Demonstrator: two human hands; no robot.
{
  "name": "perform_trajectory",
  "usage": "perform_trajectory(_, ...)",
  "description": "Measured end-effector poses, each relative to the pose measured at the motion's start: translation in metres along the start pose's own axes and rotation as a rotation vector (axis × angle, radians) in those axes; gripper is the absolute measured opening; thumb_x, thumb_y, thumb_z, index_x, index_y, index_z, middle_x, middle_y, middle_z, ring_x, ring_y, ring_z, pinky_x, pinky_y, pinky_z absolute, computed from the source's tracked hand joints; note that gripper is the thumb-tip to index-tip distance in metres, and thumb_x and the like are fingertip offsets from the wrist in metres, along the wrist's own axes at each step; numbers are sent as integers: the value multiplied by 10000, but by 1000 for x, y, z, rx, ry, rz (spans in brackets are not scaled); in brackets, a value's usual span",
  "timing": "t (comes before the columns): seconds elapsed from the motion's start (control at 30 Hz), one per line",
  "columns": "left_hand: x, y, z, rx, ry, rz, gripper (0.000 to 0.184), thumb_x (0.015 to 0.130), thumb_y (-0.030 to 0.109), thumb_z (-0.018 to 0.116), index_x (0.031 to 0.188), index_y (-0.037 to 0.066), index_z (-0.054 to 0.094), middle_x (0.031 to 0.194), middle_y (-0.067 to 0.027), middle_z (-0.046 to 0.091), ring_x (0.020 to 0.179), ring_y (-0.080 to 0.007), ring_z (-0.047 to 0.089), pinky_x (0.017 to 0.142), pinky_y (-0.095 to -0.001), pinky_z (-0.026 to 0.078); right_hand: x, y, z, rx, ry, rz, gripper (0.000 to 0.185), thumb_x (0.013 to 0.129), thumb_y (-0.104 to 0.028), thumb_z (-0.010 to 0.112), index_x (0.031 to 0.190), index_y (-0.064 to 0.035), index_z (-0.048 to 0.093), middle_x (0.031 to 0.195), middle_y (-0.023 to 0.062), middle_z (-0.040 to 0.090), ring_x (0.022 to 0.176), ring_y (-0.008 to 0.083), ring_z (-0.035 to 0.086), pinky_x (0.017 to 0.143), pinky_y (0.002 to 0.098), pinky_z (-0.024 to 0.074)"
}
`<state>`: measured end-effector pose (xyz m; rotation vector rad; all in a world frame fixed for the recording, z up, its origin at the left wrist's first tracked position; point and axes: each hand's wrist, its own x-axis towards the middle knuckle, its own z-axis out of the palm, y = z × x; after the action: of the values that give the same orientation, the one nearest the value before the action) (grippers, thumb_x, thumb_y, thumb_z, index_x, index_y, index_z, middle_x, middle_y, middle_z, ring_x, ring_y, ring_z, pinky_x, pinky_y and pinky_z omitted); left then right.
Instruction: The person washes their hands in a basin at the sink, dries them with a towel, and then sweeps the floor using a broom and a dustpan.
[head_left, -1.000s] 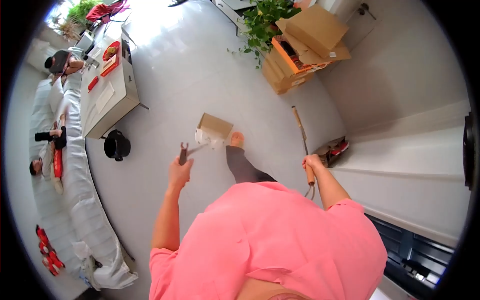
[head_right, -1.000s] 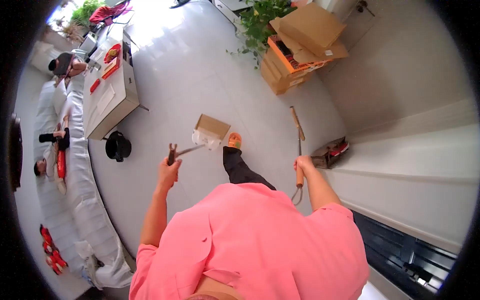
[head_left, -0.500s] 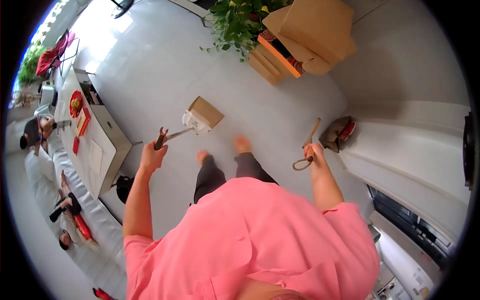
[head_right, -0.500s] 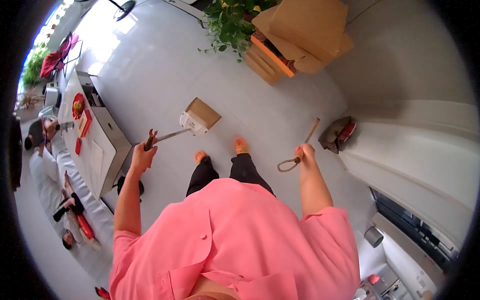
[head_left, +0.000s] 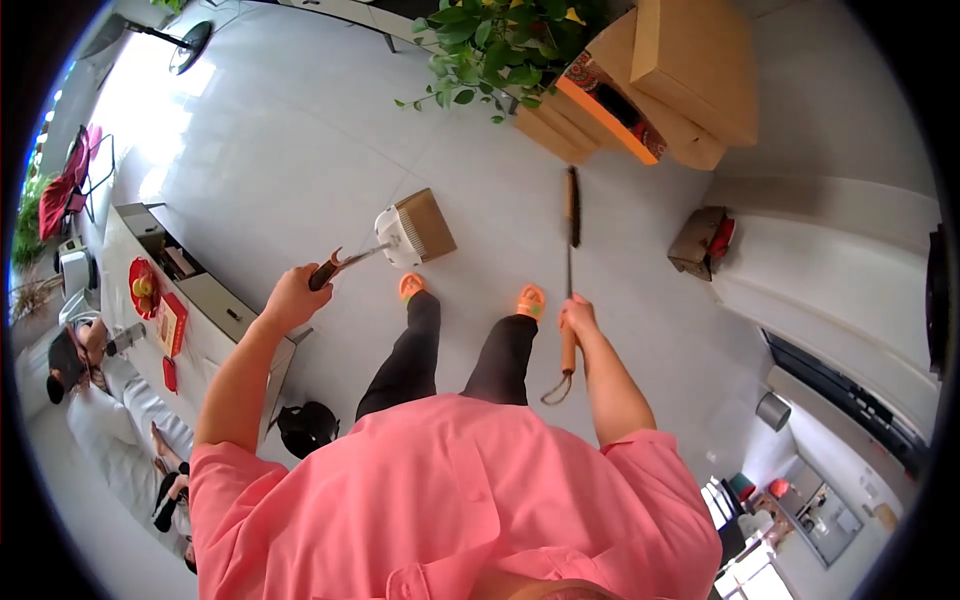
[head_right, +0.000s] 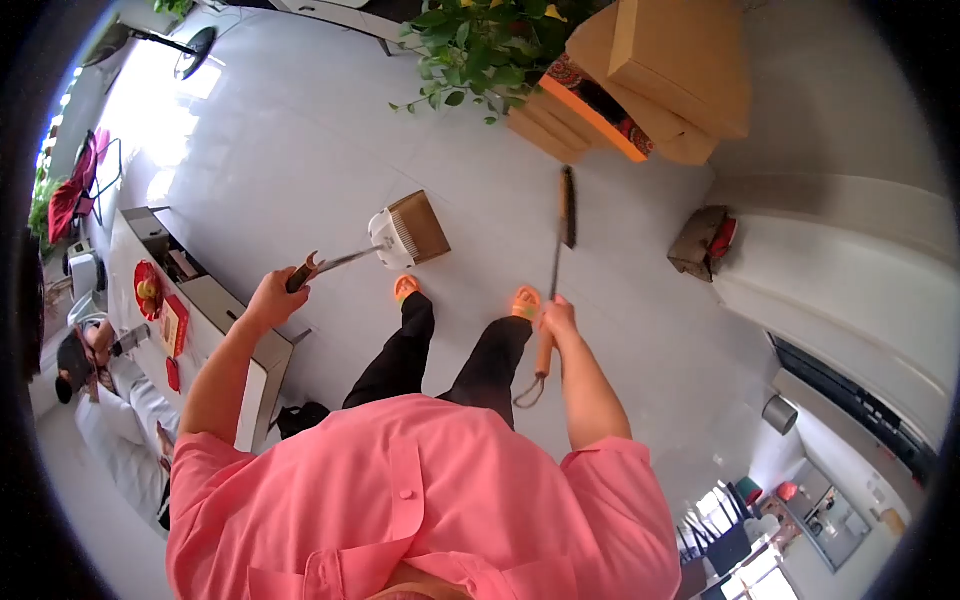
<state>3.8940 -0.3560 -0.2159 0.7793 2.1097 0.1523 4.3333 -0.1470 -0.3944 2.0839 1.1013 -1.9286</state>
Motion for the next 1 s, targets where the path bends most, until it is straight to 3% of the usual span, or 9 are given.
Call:
perform_trajectory(0.03, 3, -7, -5, -2, 3, 11, 242, 738, 223, 582, 823, -1, 548, 614, -130, 524, 556, -265, 512, 563, -374, 422, -22, -12, 20, -34, -31, -1, 512, 770, -84, 452, 1280, -51, 417, 583, 70, 495, 416, 174, 473, 388, 326, 403)
perform_trajectory(0.13, 7, -27, -17, 5, 3, 39, 234, 736, 231, 577, 808, 10, 548, 651, -155, 554, 612, -312, 536, 600, -394, 427, -56, -23, 61, -148, -246, 64, 677, 773, -85, 463, 1411, -118, 238, 598, 66, 495, 407, 154, 472, 383, 317, 403)
perform_trajectory(0.23, 9, -35, -23, 28, -4, 53, 218, 739, 237, 573, 807, 31, 555, 687, -159, 582, 654, -331, 562, 608, -405, 437, -88, -26, 100, -252, -323, 139, 626, 796, -91, 457, 1395, -116, 276, 616, 60, 490, 391, 145, 457, 373, 311, 399)
perform_trajectory(0.43, 7, -45, -19, 33, 1, 72, 222, 746, 264, 576, 849, 67, 583, 753, -150, 613, 746, -344, 587, 664, -427, 463, -142, -46, 100, -175, -613, 204, 551, 833, -83, 425, 1374, -123, 323, 635, 45, 483, 389, 124, 437, 349, 269, 373)
perform_trajectory(0.53, 1, -51, -13, 15, 9, 81, 228, 747, 269, 572, 866, 75, 592, 767, -146, 619, 764, -341, 591, 677, -427, 468, -162, -58, 110, -150, -573, 209, 527, 835, -83, 429, 1356, -115, 354, 658, 38, 487, 398, 108, 433, 348, 246, 362)
perform_trajectory(0.63, -4, -56, -12, -25, 48, 120, 230, 740, 266, 581, 847, 62, 589, 742, -152, 613, 741, -347, 589, 663, -429, 465, -169, -66, 114, -94, -677, 221, 537, 841, -106, 451, 1360, -89, 313, 644, 38, 488, 403, 127, 449, 350, 270, 361)
perform_trajectory(1.0, -17, -92, -15, -171, 127, 81, 232, 735, 249, 590, 821, 34, 584, 718, -175, 605, 711, -360, 582, 635, -428, 457, -260, -141, 113, -284, -499, 91, 566, 846, -79, 426, 1390, -67, 271, 659, 38, 494, 392, 123, 436, 362, 264, 361)
